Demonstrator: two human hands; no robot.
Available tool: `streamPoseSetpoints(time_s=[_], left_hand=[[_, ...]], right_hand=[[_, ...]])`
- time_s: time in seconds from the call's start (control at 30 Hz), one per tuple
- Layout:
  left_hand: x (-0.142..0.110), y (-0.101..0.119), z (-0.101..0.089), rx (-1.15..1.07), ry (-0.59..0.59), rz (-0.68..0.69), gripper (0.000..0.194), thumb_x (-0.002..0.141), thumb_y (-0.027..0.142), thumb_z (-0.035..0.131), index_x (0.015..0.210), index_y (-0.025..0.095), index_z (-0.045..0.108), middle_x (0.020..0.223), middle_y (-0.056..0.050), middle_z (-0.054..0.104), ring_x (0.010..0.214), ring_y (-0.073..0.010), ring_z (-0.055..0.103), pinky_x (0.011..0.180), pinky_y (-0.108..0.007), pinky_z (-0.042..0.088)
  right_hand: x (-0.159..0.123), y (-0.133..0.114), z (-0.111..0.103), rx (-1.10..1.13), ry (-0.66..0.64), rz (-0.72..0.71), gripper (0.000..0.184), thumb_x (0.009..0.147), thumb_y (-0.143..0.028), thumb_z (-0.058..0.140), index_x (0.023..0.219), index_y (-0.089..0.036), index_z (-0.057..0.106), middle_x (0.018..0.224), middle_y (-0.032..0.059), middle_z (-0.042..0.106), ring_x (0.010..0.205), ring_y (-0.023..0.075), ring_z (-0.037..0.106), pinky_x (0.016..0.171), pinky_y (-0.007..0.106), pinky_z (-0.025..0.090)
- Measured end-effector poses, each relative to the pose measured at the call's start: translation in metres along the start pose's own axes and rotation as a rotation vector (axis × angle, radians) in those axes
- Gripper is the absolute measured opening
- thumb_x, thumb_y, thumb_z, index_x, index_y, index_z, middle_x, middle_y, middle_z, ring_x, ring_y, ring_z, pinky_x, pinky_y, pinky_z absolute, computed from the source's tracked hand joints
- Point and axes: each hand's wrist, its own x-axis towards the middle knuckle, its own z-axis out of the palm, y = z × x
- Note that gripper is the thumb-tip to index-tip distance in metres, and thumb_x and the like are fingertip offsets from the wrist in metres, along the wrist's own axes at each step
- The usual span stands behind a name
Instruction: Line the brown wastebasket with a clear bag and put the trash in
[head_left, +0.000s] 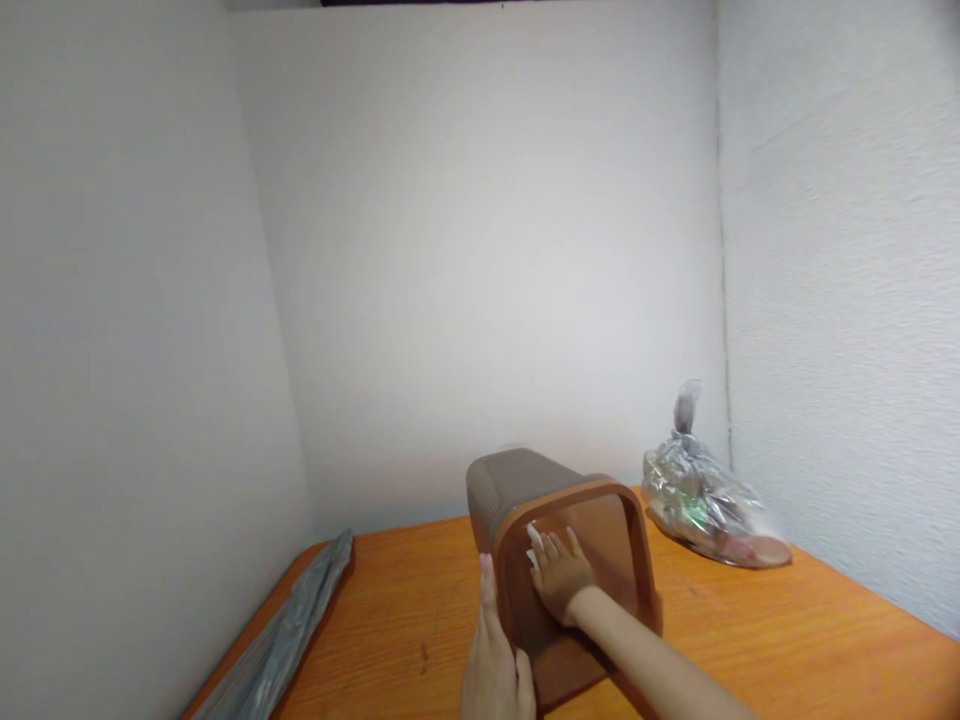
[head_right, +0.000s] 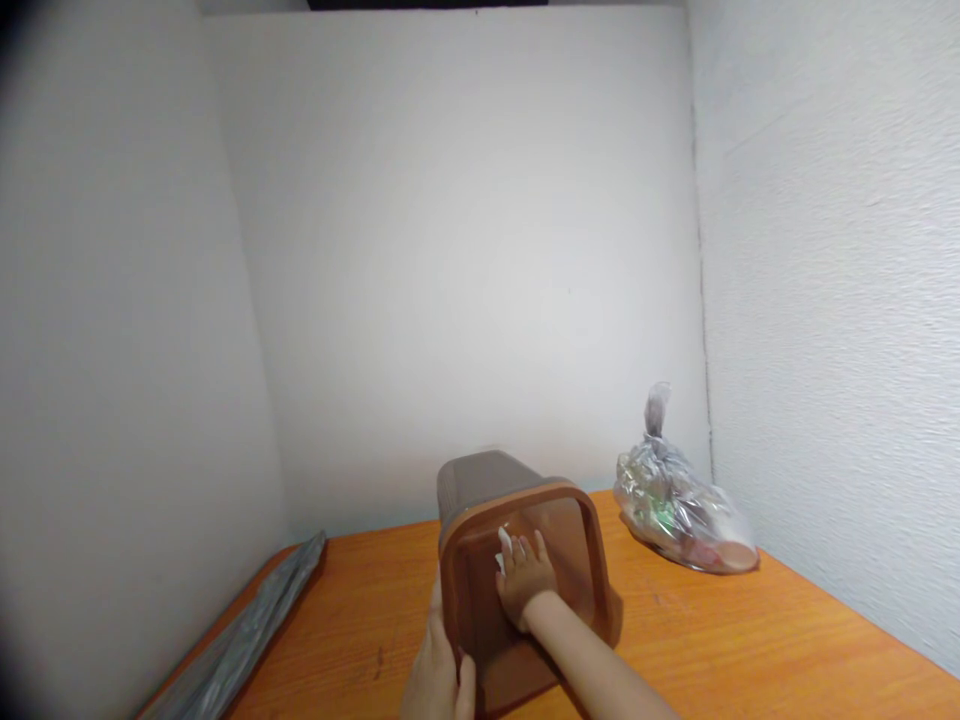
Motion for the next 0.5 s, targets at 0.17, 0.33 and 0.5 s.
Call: streamPoseSetpoints(time_s=[0.17, 0.33, 0.5], left_hand=[[0.001, 0.014, -0.015, -0.031, -0.06, -0.015, 0.087, 0.076, 0.001, 0.035, 0.157, 0.008, 0.003, 0.164, -0.012, 0.019, 0.149, -0.0201, 0.027, 0.125, -0.034, 0.021], [0.016, 0.051, -0.058, 0.047, -0.159, 0.101, 0.088, 0.072, -0.005, 0.031, 0.156, 0.007, 0.008, 0.165, -0.009, 0.014, 0.152, -0.0156, 0.012, 0.126, -0.034, 0.014], [0.046, 0.12, -0.115, 0.48, -0.278, 0.127, 0.088, 0.071, -0.007, 0.037, 0.155, 0.018, 0.023, 0.163, -0.014, 0.022, 0.136, -0.0304, 0.048, 0.106, -0.044, 0.049]], right_hand=[[-0.053, -0.006, -0.012, 0.018, -0.04, -0.085, 0.056, 0.093, -0.013, 0.03, 0.147, -0.009, 0.045, 0.158, 0.0138, 0.029, 0.143, 0.0353, 0.035, 0.119, 0.06, 0.015], [-0.093, -0.011, -0.04, 0.094, -0.063, -0.194, 0.055, 0.094, -0.014, 0.027, 0.145, -0.006, 0.046, 0.15, 0.0188, 0.043, 0.137, 0.0318, 0.045, 0.113, 0.051, 0.035], [-0.103, -0.022, -0.058, 0.188, -0.064, -0.305, 0.046, 0.092, -0.014, 0.032, 0.12, -0.019, 0.068, 0.122, 0.0098, 0.07, 0.115, 0.0218, 0.064, 0.114, 0.04, 0.033]])
